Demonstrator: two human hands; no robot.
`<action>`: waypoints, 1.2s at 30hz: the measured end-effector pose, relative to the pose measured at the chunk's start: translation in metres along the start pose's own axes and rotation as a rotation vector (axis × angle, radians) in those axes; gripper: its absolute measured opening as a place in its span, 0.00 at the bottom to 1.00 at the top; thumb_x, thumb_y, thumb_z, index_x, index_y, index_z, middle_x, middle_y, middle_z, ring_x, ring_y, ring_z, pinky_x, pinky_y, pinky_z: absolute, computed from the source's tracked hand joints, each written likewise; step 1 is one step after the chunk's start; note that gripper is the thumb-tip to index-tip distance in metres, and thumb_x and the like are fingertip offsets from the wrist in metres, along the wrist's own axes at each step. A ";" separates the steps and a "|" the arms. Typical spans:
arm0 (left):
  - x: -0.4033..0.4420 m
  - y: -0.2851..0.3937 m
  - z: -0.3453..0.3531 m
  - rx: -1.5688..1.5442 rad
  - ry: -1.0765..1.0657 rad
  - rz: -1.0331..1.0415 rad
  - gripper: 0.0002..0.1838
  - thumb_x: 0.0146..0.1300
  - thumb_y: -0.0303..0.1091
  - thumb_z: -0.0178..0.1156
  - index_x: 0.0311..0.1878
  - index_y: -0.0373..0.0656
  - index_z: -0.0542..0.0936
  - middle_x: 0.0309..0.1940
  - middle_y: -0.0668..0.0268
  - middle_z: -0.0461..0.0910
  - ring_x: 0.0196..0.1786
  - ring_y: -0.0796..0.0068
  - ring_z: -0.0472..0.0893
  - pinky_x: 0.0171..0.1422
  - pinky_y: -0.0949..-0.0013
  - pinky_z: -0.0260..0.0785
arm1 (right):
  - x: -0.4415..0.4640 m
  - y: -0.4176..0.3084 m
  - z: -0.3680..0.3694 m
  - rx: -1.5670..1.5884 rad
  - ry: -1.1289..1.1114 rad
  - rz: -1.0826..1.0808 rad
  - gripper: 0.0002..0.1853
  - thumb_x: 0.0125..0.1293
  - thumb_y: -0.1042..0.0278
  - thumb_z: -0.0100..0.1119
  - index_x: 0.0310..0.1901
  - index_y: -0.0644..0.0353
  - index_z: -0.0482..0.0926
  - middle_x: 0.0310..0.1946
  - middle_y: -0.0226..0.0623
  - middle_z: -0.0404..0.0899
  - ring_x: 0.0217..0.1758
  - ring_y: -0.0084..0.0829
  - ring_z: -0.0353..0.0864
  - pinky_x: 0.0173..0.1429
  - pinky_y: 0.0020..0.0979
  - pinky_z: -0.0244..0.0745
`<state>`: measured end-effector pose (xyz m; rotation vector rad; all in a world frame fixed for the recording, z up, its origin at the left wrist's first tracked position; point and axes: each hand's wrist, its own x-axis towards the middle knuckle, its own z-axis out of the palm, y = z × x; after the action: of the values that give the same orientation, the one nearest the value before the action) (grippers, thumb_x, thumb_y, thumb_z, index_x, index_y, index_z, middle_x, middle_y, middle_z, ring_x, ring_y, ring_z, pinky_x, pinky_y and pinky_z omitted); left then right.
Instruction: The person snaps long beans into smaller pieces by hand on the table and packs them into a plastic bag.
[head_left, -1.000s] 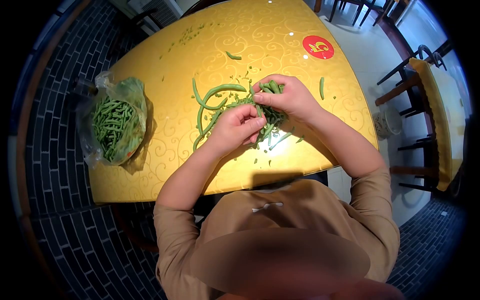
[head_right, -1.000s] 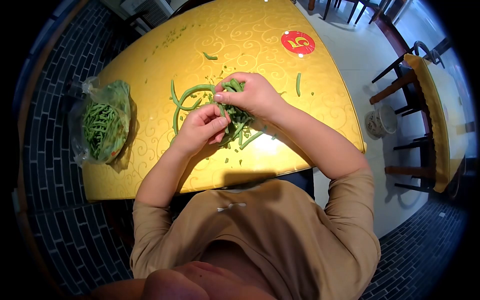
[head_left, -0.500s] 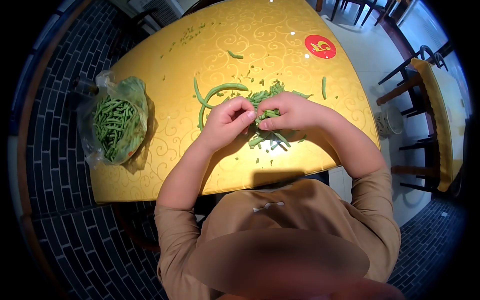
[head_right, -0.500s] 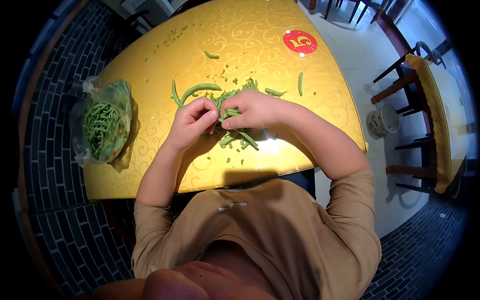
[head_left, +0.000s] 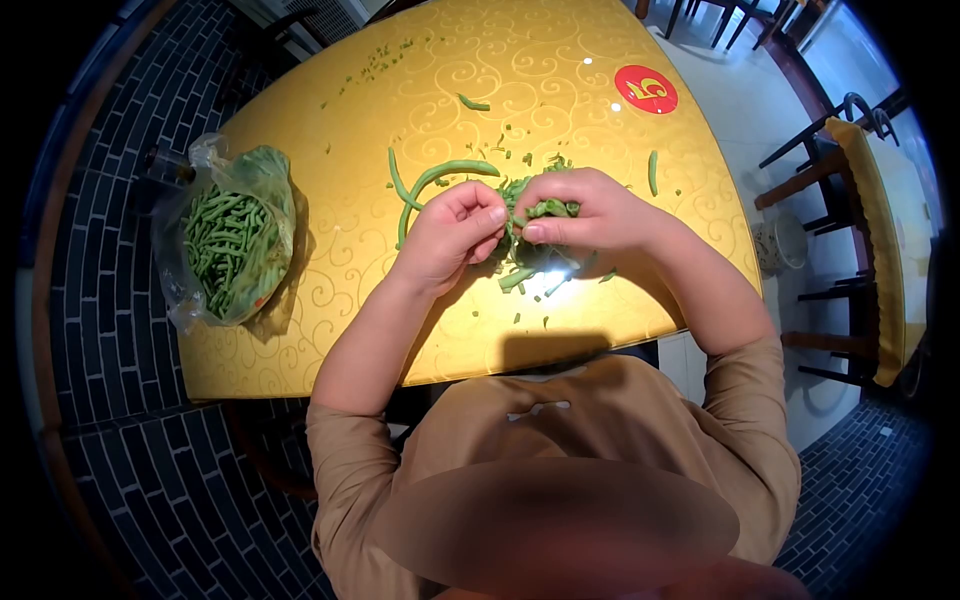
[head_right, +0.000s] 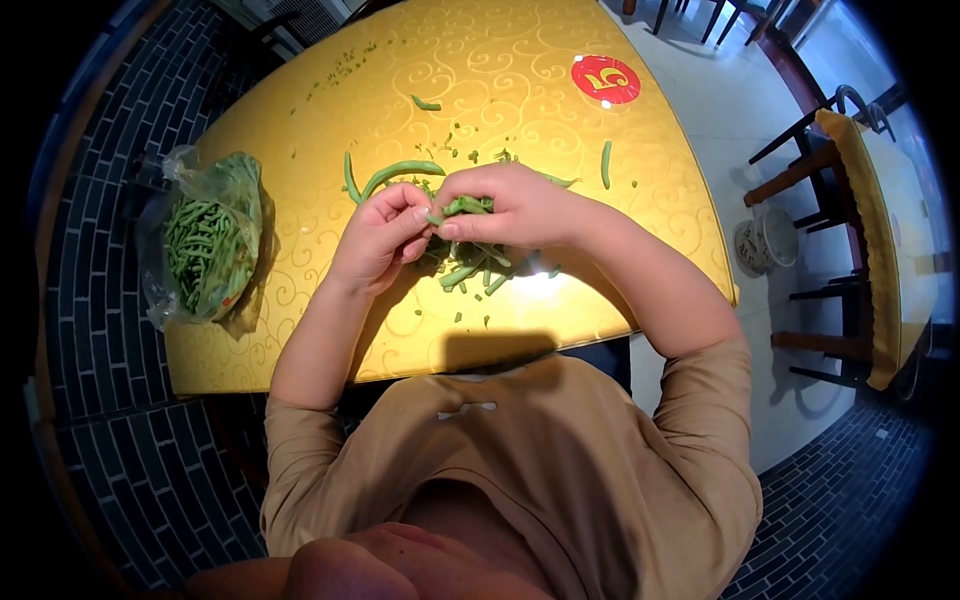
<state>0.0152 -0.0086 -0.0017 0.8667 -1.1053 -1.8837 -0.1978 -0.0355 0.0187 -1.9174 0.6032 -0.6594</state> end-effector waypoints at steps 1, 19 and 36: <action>0.002 0.001 -0.002 0.102 0.023 0.031 0.06 0.60 0.28 0.57 0.40 0.40 0.73 0.31 0.70 0.73 0.23 0.89 0.65 0.26 0.85 0.58 | 0.000 0.000 -0.003 0.094 0.018 0.085 0.10 0.60 0.63 0.59 0.39 0.58 0.77 0.29 0.33 0.75 0.35 0.29 0.75 0.40 0.31 0.70; 0.002 0.032 -0.061 1.400 0.350 0.363 0.08 0.52 0.21 0.59 0.36 0.41 0.78 0.33 0.62 0.76 0.37 0.62 0.77 0.41 0.67 0.70 | 0.010 0.013 0.005 1.009 0.218 0.328 0.09 0.57 0.75 0.60 0.35 0.62 0.69 0.20 0.28 0.67 0.18 0.19 0.66 0.22 0.20 0.66; -0.001 0.019 -0.018 1.528 0.134 1.079 0.14 0.48 0.17 0.62 0.40 0.41 0.80 0.36 0.59 0.77 0.34 0.67 0.80 0.35 0.73 0.75 | 0.008 0.015 -0.001 0.979 0.170 0.570 0.10 0.60 0.66 0.60 0.31 0.66 0.76 0.19 0.32 0.75 0.16 0.17 0.69 0.18 0.18 0.62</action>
<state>0.0361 -0.0204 0.0083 0.7585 -2.2502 0.1174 -0.1945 -0.0479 0.0071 -0.7370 0.7113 -0.5816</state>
